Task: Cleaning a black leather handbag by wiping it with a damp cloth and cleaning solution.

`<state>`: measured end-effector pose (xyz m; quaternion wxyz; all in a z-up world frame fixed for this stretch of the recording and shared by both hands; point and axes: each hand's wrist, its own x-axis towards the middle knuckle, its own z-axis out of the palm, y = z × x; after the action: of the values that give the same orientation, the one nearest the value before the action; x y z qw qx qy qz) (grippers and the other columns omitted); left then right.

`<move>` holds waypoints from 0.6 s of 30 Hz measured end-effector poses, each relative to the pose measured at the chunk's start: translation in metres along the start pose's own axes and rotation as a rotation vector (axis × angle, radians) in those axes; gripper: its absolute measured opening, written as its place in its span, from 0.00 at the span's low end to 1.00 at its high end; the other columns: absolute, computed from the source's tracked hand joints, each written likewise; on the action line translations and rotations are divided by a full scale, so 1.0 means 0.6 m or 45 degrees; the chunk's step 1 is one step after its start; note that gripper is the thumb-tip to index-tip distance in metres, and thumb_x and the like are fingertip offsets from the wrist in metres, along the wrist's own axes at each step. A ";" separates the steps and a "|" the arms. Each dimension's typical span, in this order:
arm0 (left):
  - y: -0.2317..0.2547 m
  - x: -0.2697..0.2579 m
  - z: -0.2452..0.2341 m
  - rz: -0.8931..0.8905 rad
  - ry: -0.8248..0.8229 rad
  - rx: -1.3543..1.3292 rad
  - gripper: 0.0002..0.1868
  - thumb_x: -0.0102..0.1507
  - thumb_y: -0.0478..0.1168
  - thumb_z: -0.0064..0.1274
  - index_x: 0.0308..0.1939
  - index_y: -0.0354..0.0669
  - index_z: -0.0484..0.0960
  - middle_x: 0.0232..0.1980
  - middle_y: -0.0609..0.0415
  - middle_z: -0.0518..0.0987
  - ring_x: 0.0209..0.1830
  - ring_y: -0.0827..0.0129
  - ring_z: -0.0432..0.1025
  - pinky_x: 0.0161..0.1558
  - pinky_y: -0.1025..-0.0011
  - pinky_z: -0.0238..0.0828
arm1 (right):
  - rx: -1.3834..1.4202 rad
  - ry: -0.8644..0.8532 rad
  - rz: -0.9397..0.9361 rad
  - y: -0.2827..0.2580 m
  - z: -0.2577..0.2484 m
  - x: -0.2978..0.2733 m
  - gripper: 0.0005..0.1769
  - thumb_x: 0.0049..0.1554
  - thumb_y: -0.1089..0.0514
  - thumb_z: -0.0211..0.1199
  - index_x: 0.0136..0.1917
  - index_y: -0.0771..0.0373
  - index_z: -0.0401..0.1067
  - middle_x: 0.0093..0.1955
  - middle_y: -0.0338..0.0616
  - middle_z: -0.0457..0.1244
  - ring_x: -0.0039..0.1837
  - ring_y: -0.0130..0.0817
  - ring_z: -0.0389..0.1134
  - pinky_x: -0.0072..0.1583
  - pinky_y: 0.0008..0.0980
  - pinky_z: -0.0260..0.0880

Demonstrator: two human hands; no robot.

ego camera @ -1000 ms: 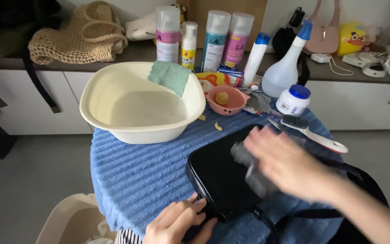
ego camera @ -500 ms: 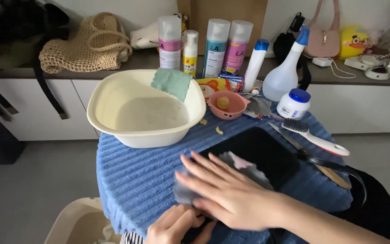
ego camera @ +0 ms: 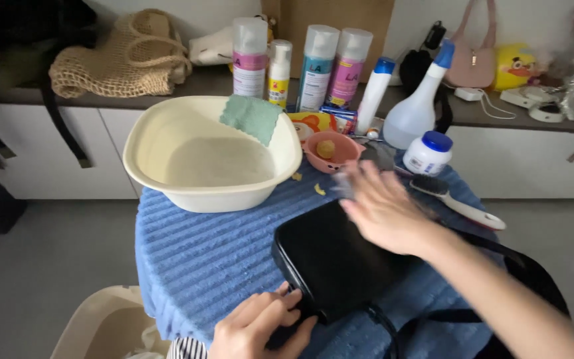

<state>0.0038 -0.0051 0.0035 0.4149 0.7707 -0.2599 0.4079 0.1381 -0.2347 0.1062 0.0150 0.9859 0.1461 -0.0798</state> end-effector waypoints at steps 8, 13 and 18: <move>0.000 -0.008 -0.002 -0.121 -0.039 0.051 0.13 0.56 0.44 0.67 0.27 0.54 0.74 0.32 0.71 0.82 0.25 0.82 0.78 0.27 0.84 0.74 | 0.301 0.001 -0.996 -0.132 0.015 -0.096 0.37 0.66 0.60 0.41 0.84 0.56 0.35 0.88 0.45 0.25 0.86 0.43 0.18 0.79 0.48 0.14; -0.004 -0.008 -0.015 -0.115 -0.133 -0.028 0.11 0.56 0.42 0.68 0.32 0.53 0.78 0.37 0.66 0.83 0.31 0.78 0.80 0.33 0.82 0.76 | 0.403 -0.048 -1.031 -0.068 0.047 -0.154 0.36 0.68 0.55 0.47 0.84 0.59 0.38 0.88 0.45 0.33 0.87 0.42 0.30 0.80 0.44 0.29; 0.004 0.032 -0.050 -0.137 -0.319 -0.234 0.08 0.60 0.39 0.64 0.42 0.49 0.83 0.54 0.55 0.84 0.51 0.72 0.83 0.55 0.78 0.75 | 0.471 -0.193 -0.592 0.017 0.049 -0.187 0.42 0.63 0.64 0.57 0.84 0.45 0.45 0.88 0.33 0.38 0.86 0.35 0.32 0.79 0.43 0.27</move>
<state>-0.0001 0.0179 0.0303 0.4692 0.7872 -0.3040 0.2603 0.0304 -0.2779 0.0957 -0.1724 0.9033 0.3494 -0.1797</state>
